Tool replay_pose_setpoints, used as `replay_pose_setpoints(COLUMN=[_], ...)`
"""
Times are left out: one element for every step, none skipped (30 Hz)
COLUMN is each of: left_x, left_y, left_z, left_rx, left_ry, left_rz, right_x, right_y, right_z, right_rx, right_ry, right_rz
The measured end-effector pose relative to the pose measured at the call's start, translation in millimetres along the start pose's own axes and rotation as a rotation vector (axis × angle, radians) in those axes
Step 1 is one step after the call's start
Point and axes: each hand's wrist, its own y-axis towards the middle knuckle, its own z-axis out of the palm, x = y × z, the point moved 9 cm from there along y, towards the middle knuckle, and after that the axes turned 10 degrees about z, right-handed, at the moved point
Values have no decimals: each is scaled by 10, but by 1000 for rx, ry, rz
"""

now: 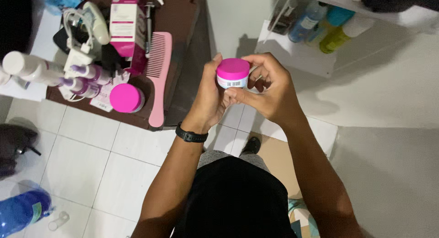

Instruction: The person picks up and replaces bottles and jars on a shelf and a dresser, then picks up and wipes a black hat by hand.

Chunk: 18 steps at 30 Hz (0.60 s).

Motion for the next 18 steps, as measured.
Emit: replay_pose_setpoints(left_x=[27,74,121,147,188,224,242,187,131,165,162,162,196,189,181,194,206,223], left_y=[47,75,80,88,90,96,93,101,115,129,157,183,217,264,304,331,354,357], left_z=[30,94,162,209,228,252,309,335,362,398,415,423,429,413,396,390,400,407], left_rx=[9,56,104,115,89,65,78,68,60,70,66,60,68,60,52,56,78,97], left_ry=[2,20,38,41,49,58,61,136,209,210,244,276,275,275,274,274,290,307], left_rz=[-7,-27,-46,-54,-88,-121,-128,-38,53,47,86,125,118,140,162,159,154,149], right_x=[-46,-50,-31,-9,-20,-15,-11,-40,-64,-86,-108,-117,-123,-132,-111,-93,-119,-172], right_y=[-17,-54,-95,-125,-154,-186,-219,-240,-266,-298,-318,-330,-350,-379,-408,-439,-455,-456], right_z=[-27,-39,-54,-90,-130,-207,-274,-299,-358,-424,-469,-488,-501,-546,-550,-551,-593,-616], right_rx=[-7,-18,-34,-54,-67,-151,-234,-247,-303,-358,-368,-342,-315,-322,-272,-219,-224,-215], right_ry=[23,23,33,40,38,-132,-303,-308,-284,-258,-261,-282,-302,-305,-268,-230,-232,-240], right_rz=[62,69,44,13,15,2,-9,-5,-5,-5,-1,-7,-13,-11,-59,-106,-103,-82])
